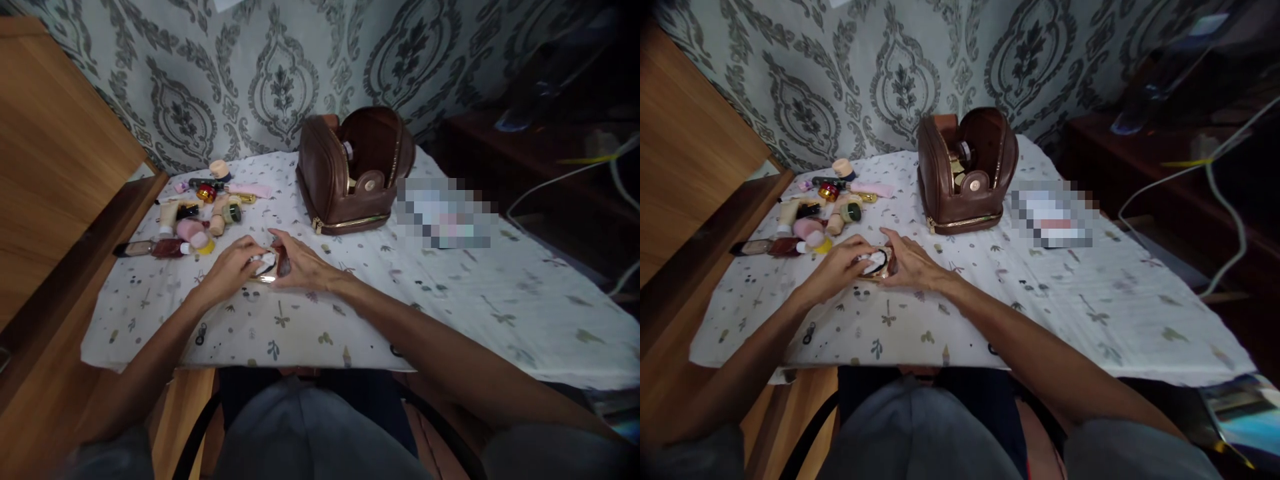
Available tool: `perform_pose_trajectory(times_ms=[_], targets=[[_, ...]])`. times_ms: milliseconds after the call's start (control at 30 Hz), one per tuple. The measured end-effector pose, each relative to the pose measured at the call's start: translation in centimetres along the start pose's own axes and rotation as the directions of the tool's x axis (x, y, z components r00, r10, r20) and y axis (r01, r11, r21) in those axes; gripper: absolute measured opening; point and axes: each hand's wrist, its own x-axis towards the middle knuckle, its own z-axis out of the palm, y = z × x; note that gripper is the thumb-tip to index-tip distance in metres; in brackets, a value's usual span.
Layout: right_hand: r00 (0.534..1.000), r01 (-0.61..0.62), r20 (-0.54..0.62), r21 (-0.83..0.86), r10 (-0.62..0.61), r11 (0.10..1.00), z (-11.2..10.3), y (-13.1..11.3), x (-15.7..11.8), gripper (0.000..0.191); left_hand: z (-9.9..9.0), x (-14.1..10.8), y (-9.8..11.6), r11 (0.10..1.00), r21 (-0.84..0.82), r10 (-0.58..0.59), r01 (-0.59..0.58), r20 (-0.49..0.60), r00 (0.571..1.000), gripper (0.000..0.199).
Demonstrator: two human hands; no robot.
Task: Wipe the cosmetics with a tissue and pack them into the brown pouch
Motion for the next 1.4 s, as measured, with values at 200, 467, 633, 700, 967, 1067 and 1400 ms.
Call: perform_pose_trajectory(times_ms=[200, 467, 633, 700, 967, 1067, 1400], targets=[[0.999, 0.042, -0.023, 0.001, -0.042, 0.999, 0.4, 0.5, 0.1, 0.112, -0.6, -4.0, 0.0, 0.996, -0.075, 0.046, -0.045, 0.015, 0.999, 0.03], [0.999, 0.01, 0.033, 0.001, -0.01, 1.0, -0.2, -0.2, -0.1, 0.116, 0.2, -0.1, 1.0, 0.997, -0.045, 0.061, -0.059, 0.033, 0.998, 0.02], [0.999, 0.046, 0.016, 0.051, -0.047, 0.998, -0.4, -0.1, -0.2, 0.124, 0.9, 3.6, -0.1, 0.993, 0.086, -0.075, 0.078, -0.034, 0.997, 0.014], [0.997, 0.082, -0.009, 0.09, -0.082, 0.993, -0.3, 0.2, -0.2, 0.129, 1.0, 4.4, -0.3, 0.988, 0.112, -0.108, 0.111, -0.032, 0.994, 0.013], [0.994, 0.099, -0.057, 0.14, -0.092, 0.985, 0.1, 1.1, 0.1, 0.139, 0.9, 4.2, 2.4, 0.992, -0.041, 0.125, -0.12, 0.156, 0.98, 0.016], [0.997, 0.079, -0.024, 0.166, -0.076, 0.983, 0.0, 1.0, 0.0, 0.137, 0.4, 3.0, 2.9, 0.987, -0.067, 0.154, -0.143, 0.207, 0.966, 0.017], [0.999, 0.047, -0.016, 0.009, -0.047, 0.999, 0.0, 0.2, -0.2, 0.125, -0.6, -3.1, 0.1, 0.991, -0.134, 0.038, -0.029, 0.063, 0.997, 0.022]])
